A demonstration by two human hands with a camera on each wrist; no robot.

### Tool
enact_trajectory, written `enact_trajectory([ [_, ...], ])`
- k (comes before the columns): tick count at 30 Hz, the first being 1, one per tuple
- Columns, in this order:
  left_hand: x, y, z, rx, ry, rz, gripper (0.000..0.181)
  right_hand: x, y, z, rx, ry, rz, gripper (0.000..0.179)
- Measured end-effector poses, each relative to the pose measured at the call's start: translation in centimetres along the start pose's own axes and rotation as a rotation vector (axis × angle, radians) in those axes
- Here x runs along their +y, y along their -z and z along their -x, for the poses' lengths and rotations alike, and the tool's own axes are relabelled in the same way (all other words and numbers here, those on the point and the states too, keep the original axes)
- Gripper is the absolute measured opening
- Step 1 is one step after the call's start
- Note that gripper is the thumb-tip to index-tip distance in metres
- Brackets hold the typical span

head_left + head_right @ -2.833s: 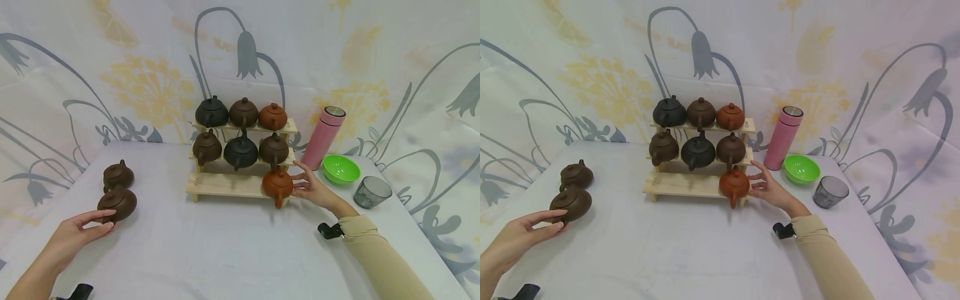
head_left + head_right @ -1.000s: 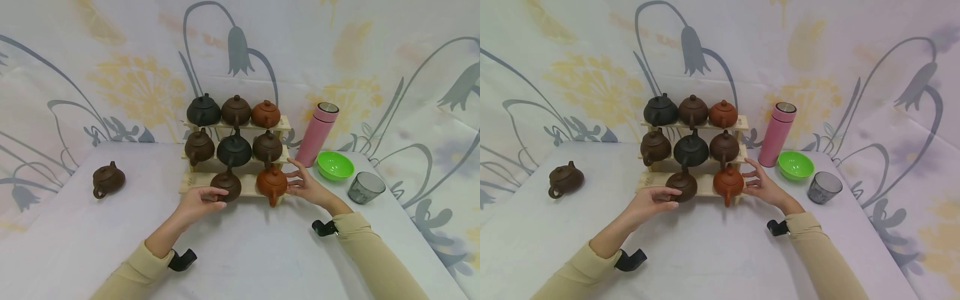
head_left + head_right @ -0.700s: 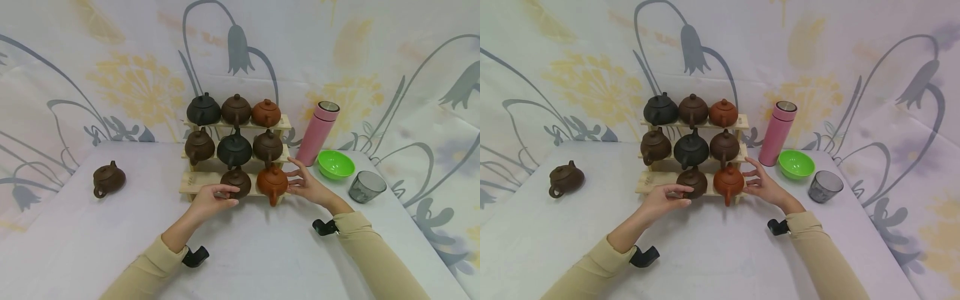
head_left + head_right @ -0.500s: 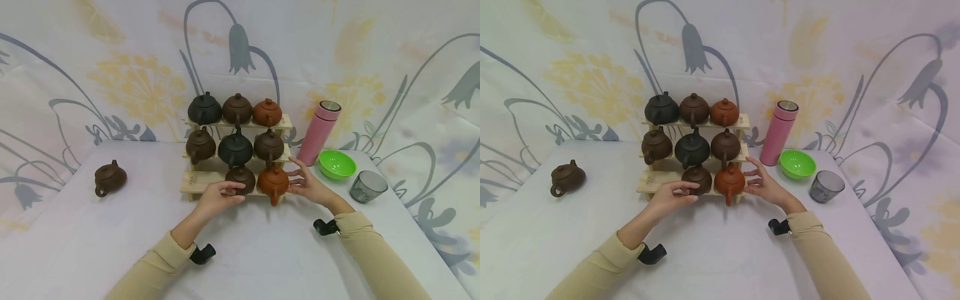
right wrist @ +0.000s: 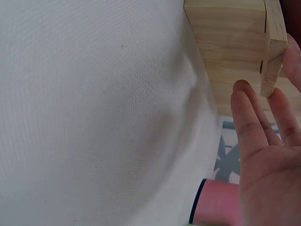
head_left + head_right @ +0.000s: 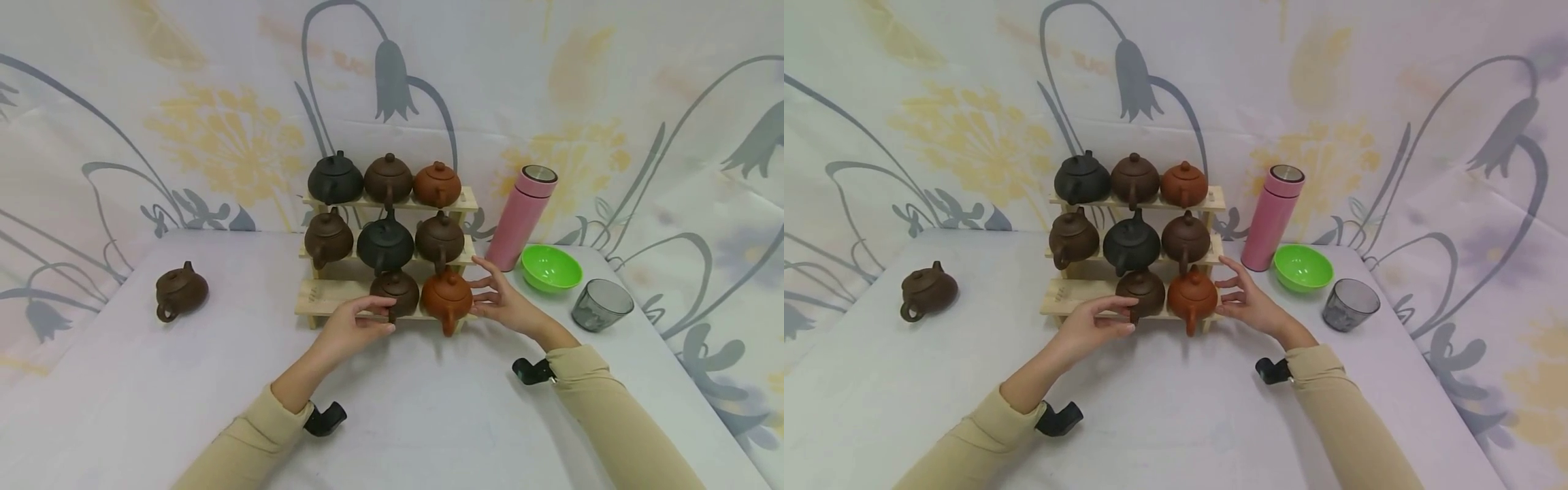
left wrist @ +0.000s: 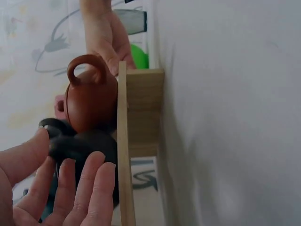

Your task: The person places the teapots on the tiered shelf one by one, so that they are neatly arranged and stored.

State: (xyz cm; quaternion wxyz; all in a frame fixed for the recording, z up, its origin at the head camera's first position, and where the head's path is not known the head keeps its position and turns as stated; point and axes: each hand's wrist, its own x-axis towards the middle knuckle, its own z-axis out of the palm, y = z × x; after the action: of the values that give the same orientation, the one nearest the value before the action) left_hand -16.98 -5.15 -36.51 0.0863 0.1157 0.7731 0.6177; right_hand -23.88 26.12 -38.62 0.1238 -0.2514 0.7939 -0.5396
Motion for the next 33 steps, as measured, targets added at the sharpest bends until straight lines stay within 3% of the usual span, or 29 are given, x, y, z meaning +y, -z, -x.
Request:
enact_trajectory([
  [7, -0.8, 3.3, 1.5, 0.002, -0.046, -0.045, 0.034, 0.1, 0.2, 0.0, 0.000, -0.013, 0.001, 0.091],
  [11, -1.5, 5.4, 2.5, 0.050, -0.061, -0.087, 0.035, 0.1, 0.2, -0.1, -0.003, 0.007, -0.005, 0.091],
  [16, -2.2, 8.3, 4.0, 0.168, -0.057, -0.152, 0.034, 0.1, 0.0, 0.0, -0.003, 0.003, -0.013, 0.091],
  [19, -2.4, 10.3, 5.1, 0.244, -0.019, -0.183, 0.038, 0.1, -0.1, 0.0, -0.007, -0.003, -0.018, 0.091],
  [23, -2.6, 12.7, 6.5, 0.321, 0.019, -0.172, 0.042, 0.2, -0.2, 0.0, -0.007, -0.003, -0.011, 0.091],
  [28, -3.1, 15.2, 7.9, 0.410, 0.008, -0.170, 0.039, 0.1, -0.1, 0.0, -0.004, -0.006, -0.003, 0.091],
  [33, -6.5, 18.2, 8.0, 0.535, 0.060, -0.253, 0.051, -0.1, -0.1, 0.1, -0.003, -0.009, -0.001, 0.090],
])
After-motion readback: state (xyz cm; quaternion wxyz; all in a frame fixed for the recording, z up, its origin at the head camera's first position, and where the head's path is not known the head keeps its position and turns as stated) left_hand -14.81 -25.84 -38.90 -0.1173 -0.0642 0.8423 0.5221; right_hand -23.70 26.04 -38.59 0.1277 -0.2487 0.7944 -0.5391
